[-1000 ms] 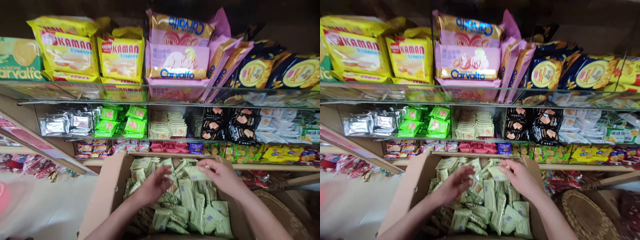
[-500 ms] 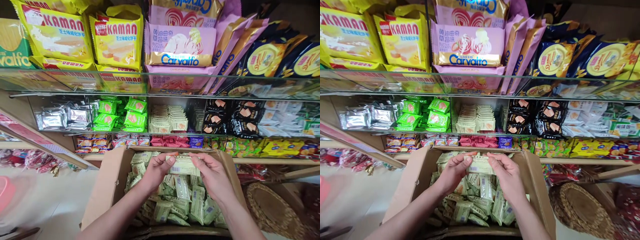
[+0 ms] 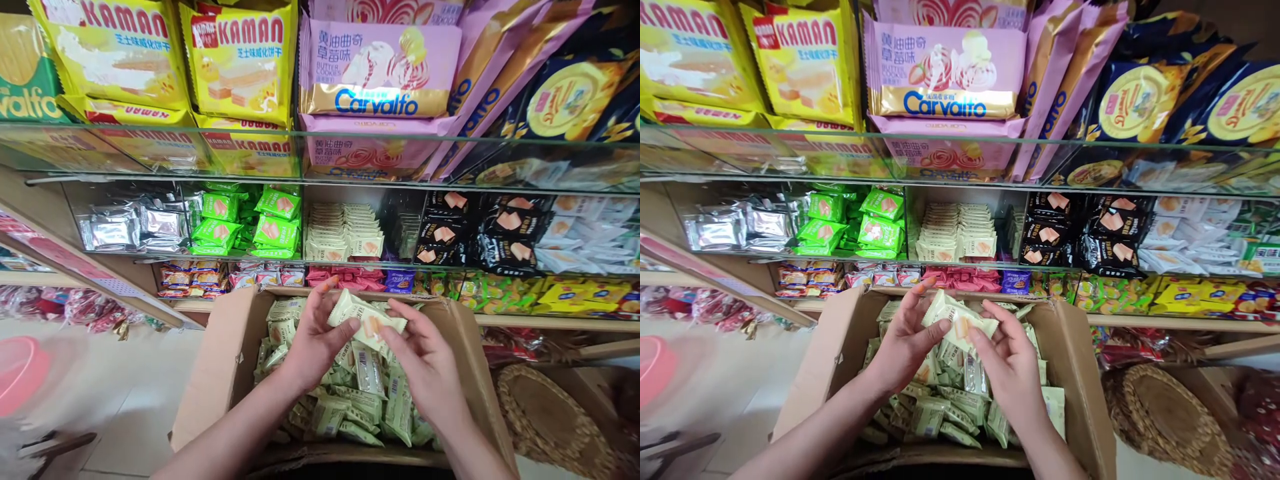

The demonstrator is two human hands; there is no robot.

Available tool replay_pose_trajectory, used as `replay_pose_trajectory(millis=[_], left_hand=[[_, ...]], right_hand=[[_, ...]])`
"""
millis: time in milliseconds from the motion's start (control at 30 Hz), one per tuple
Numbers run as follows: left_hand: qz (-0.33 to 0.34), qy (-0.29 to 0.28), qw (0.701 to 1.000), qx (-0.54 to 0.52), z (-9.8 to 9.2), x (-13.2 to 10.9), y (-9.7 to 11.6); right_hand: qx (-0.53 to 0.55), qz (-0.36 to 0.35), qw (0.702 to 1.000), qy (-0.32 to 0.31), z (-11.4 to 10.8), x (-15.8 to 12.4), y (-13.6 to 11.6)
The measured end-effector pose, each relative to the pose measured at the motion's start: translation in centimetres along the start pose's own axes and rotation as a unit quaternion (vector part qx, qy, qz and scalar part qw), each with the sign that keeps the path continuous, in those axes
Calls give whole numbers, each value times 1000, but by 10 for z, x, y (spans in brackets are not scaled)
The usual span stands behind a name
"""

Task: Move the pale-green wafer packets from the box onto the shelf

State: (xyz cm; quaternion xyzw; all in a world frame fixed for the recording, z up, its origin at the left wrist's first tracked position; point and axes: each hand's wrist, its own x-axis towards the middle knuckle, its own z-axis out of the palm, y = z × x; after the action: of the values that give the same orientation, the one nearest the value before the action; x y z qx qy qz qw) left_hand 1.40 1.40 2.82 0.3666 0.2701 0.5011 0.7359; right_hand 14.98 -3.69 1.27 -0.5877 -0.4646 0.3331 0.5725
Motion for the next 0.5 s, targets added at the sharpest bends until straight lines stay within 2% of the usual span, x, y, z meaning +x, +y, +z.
replay_pose_trajectory(millis=[67,133,233,367,500], left_hand=[[-7,-2,1000,-6,1,0,-1],[-21,13,1000,-5,2,1,-1],[-33,42,998,16,3,2,0],[-13,77,997,13,0,2,0],[-82,33,995,42,-11,2,3]], right_hand=[[53,65,996,-3,1,2,6],[84,84,993,-14,1,3,10],[62,75,995,-30,0,2,11],[56,58,996,-34,2,-2,13],[51,31,994,-91,0,-3,17]])
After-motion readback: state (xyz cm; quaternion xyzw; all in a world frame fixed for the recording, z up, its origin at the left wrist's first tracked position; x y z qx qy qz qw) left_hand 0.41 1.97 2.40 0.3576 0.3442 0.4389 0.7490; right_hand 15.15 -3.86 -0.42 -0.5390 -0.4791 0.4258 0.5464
